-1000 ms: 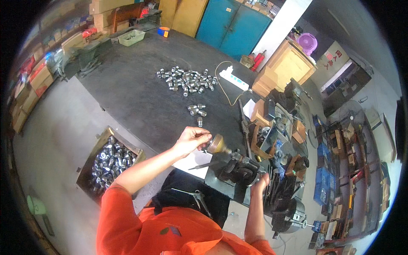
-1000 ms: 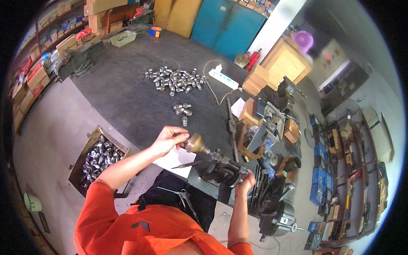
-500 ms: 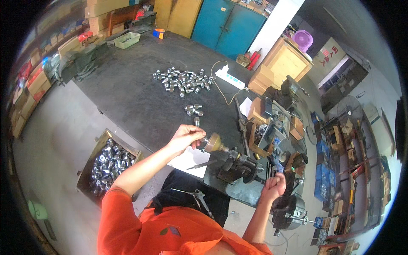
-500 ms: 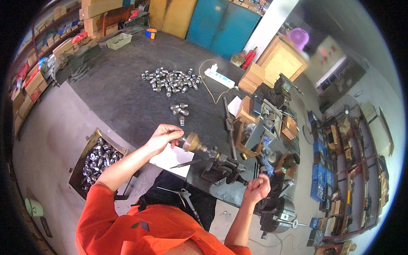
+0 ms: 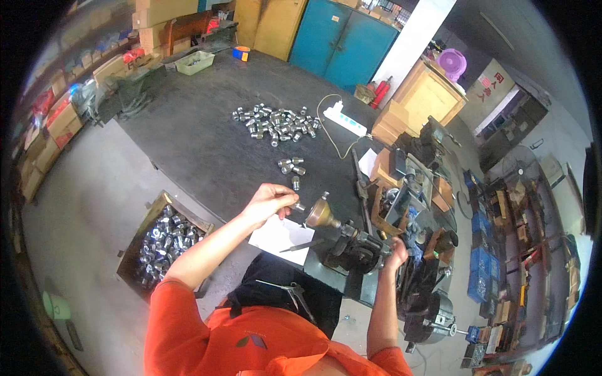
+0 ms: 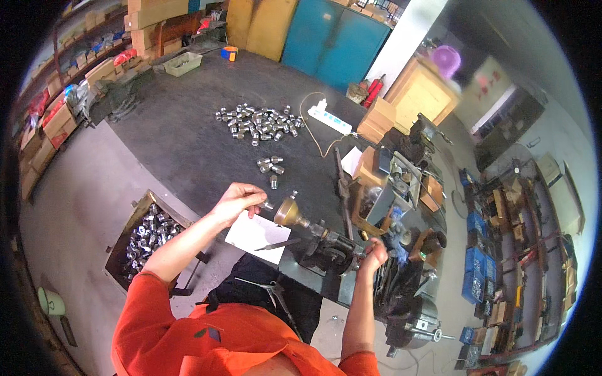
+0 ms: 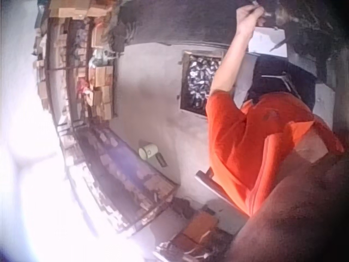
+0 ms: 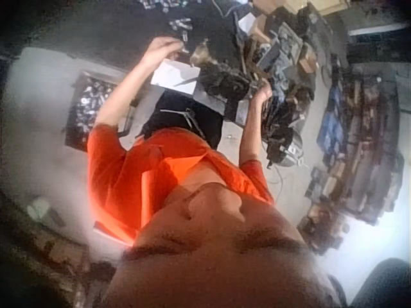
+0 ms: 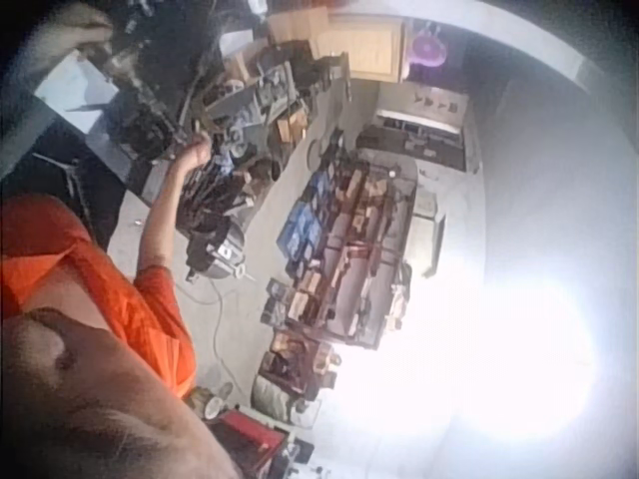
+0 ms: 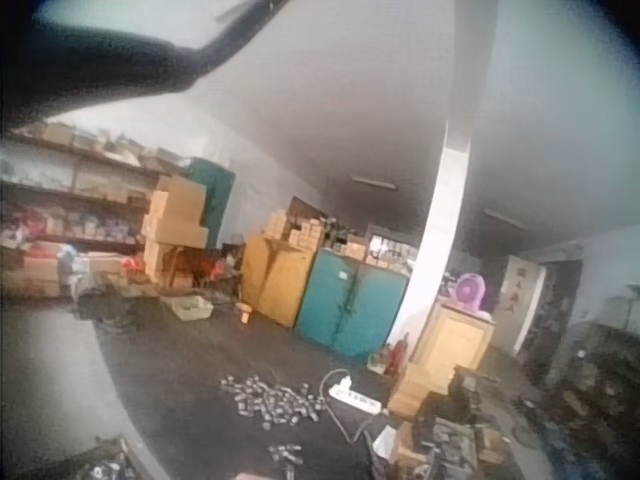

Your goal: The person repeatedly picks up small cylindrical metal parts from a pile on the workbench, presses them against a rotating buffing wheel to polish them, and then places the finished parts into a cardboard box. This process is repeated for multiple parts throughout the clip.

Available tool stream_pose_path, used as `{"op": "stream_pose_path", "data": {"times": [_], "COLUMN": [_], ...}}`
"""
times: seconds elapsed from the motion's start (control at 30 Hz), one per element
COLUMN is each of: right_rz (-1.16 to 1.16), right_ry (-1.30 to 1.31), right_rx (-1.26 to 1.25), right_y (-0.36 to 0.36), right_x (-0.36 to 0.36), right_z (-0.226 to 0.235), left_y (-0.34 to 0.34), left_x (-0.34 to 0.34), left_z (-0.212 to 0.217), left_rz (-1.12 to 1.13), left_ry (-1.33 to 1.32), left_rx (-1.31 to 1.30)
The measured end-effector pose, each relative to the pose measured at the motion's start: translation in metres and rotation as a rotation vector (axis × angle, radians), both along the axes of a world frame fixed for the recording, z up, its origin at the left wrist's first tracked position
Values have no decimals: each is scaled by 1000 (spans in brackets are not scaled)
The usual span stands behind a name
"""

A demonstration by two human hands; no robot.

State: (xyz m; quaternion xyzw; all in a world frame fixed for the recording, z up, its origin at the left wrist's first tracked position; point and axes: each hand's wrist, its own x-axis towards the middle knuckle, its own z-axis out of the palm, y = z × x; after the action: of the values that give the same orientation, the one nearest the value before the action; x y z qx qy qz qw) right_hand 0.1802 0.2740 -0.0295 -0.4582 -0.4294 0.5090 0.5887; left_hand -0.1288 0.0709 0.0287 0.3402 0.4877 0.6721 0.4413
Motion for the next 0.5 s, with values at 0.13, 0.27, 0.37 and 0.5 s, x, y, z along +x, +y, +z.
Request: {"op": "stream_pose_path", "data": {"times": [0.13,0.27,0.37,0.5], "right_rz": [130,199,254,308], "right_ry": [226,313,344,335], "right_rx": [207,329,360,303], "right_y": [2,-33,-65,-91], "right_x": [1,15,29,44], "right_z": [33,62,64,39], "left_y": [-49,-125,-182,-256], "left_x": [-24,-48,-53,-76], "left_z": [-6,-22,-30,-88], "left_rz": [48,209,355,343], "left_ry": [244,408,508,1142], "left_rx": [-147,-442,-590,-865]}}
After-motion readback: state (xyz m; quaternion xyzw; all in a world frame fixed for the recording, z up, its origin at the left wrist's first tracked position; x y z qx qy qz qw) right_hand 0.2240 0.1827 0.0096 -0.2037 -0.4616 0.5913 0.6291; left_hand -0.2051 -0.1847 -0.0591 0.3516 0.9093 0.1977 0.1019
